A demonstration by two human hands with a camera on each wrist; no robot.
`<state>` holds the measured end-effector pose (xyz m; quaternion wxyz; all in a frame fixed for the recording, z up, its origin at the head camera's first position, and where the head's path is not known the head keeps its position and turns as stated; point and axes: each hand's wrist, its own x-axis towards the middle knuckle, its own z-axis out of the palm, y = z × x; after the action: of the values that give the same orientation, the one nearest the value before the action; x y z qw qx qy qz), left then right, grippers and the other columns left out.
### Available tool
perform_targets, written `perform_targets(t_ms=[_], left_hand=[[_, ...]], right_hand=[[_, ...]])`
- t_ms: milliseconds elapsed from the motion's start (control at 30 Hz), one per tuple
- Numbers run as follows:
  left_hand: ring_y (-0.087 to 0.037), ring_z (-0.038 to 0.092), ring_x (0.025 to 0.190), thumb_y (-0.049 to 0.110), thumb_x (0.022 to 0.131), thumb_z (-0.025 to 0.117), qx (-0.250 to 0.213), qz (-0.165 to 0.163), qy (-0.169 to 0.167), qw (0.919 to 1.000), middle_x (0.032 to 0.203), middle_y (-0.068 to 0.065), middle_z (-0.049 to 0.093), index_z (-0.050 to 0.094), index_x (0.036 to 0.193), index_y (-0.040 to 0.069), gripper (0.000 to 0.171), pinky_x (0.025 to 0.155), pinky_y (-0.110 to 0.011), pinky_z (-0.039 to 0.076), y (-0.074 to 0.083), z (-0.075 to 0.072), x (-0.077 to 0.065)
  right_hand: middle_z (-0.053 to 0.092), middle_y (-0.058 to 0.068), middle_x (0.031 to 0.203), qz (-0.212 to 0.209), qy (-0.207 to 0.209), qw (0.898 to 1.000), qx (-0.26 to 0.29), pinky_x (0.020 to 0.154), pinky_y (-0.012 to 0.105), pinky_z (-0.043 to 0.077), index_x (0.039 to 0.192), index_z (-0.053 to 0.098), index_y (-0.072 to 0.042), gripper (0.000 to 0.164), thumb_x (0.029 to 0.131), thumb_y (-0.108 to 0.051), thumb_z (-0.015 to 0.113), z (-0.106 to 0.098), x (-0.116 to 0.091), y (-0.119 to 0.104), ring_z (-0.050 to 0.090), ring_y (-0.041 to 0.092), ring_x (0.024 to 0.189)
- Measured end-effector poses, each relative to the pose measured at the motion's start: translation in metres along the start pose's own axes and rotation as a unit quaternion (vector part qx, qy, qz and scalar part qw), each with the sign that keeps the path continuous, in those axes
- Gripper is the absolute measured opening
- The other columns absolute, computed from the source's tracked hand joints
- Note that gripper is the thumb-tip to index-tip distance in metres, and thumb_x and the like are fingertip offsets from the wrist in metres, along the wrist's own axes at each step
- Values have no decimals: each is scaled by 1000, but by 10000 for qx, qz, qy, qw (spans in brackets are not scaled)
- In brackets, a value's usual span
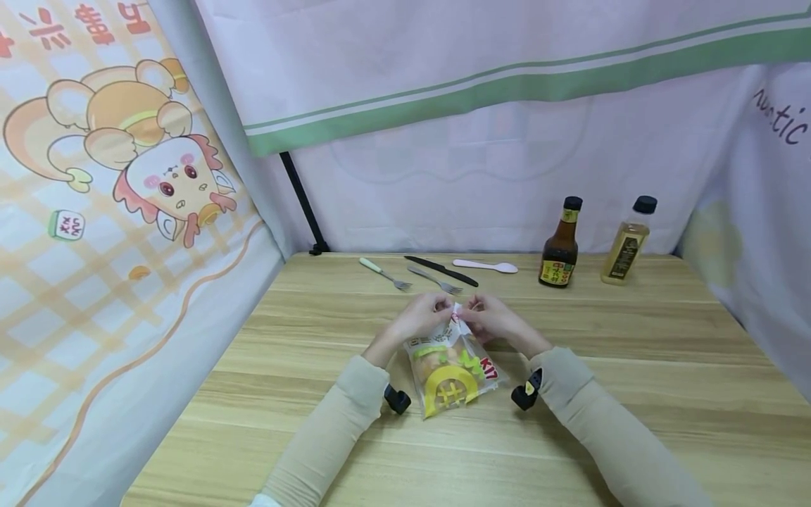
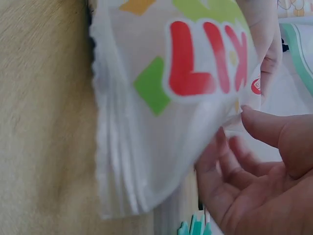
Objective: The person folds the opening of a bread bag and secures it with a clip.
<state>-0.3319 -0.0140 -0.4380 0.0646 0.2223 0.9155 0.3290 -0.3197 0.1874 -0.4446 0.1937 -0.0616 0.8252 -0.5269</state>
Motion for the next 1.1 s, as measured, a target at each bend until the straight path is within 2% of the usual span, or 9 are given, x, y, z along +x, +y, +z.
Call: perform_targets(t_ms=[133, 233, 300, 400, 500, 667, 800, 967, 1100], left_hand=[[-13, 60, 91, 22, 104, 63, -21, 35, 30, 10000, 106, -3, 73, 73, 111, 14, 15, 82, -24, 49, 0, 1, 0], [-12, 60, 90, 24, 105, 62, -81, 42, 41, 9999, 104, -3, 73, 73, 111, 13, 16, 81, -24, 49, 0, 2, -1], [-12, 60, 89, 25, 106, 61, -156, 26, 35, 9999, 102, -3, 72, 73, 111, 13, 17, 80, -23, 49, 0, 2, -2], [-13, 60, 89, 25, 106, 61, -259, 8, 25, 9997, 101, -3, 72, 73, 110, 13, 17, 80, -24, 49, 0, 3, -2], [-13, 61, 90, 26, 107, 60, -249, -5, 6, 9997, 102, -3, 72, 72, 111, 13, 18, 82, -25, 50, 0, 4, -1], [-13, 62, 93, 28, 108, 59, -171, -53, 4, 9998, 109, -4, 74, 71, 115, 13, 21, 86, -27, 51, -1, 3, 1], [-14, 61, 90, 28, 108, 58, -200, -88, 14, 9998, 108, -5, 73, 71, 115, 13, 21, 82, -26, 50, -1, 2, 2], [-15, 61, 88, 27, 108, 58, -317, -242, -11, 9992, 109, -7, 72, 70, 115, 12, 20, 76, -24, 49, -2, 2, 2], [-15, 61, 88, 27, 107, 59, -377, -345, 42, 9987, 111, -8, 73, 70, 115, 12, 20, 75, -24, 49, -3, 3, 1]], right_hand=[[62, 10, 105, -463, 214, 9987, 89, 63, 29, 52, 131, 51, -4, 32, 107, -23, 61, -1, 3, 6, 58, 18, 74], [59, 12, 106, -815, 272, 9963, 22, 60, 29, 52, 124, 54, 0, 25, 107, -17, 61, -2, 6, 9, 58, 20, 74], [58, 11, 105, -805, 294, 9963, 47, 62, 29, 54, 119, 56, -1, 20, 107, -16, 60, -3, 8, 10, 59, 20, 76], [57, 10, 104, -673, 331, 9971, 93, 65, 29, 55, 118, 56, -2, 17, 108, -16, 58, -4, 9, 10, 61, 22, 81], [61, 8, 102, -456, 308, 9984, 95, 66, 28, 56, 122, 56, -2, 22, 109, -21, 57, -4, 8, 11, 62, 20, 81], [64, 3, 93, 79, -153, 9998, 87, 69, 29, 60, 134, 52, 0, 41, 111, -34, 54, -5, 1, 11, 63, 14, 79], [66, 3, 94, 238, -420, 9988, 0, 71, 29, 61, 138, 52, 3, 52, 111, -42, 50, -7, -6, 10, 65, 13, 81], [64, 2, 88, 372, -699, 9963, -332, 66, 27, 55, 140, 57, 1, 56, 110, -47, 52, -9, -17, 11, 60, 12, 76], [55, -1, 83, 448, -905, 9944, -308, 63, 26, 48, 139, 60, -2, 52, 108, -43, 57, -10, -24, 11, 50, 11, 72]])
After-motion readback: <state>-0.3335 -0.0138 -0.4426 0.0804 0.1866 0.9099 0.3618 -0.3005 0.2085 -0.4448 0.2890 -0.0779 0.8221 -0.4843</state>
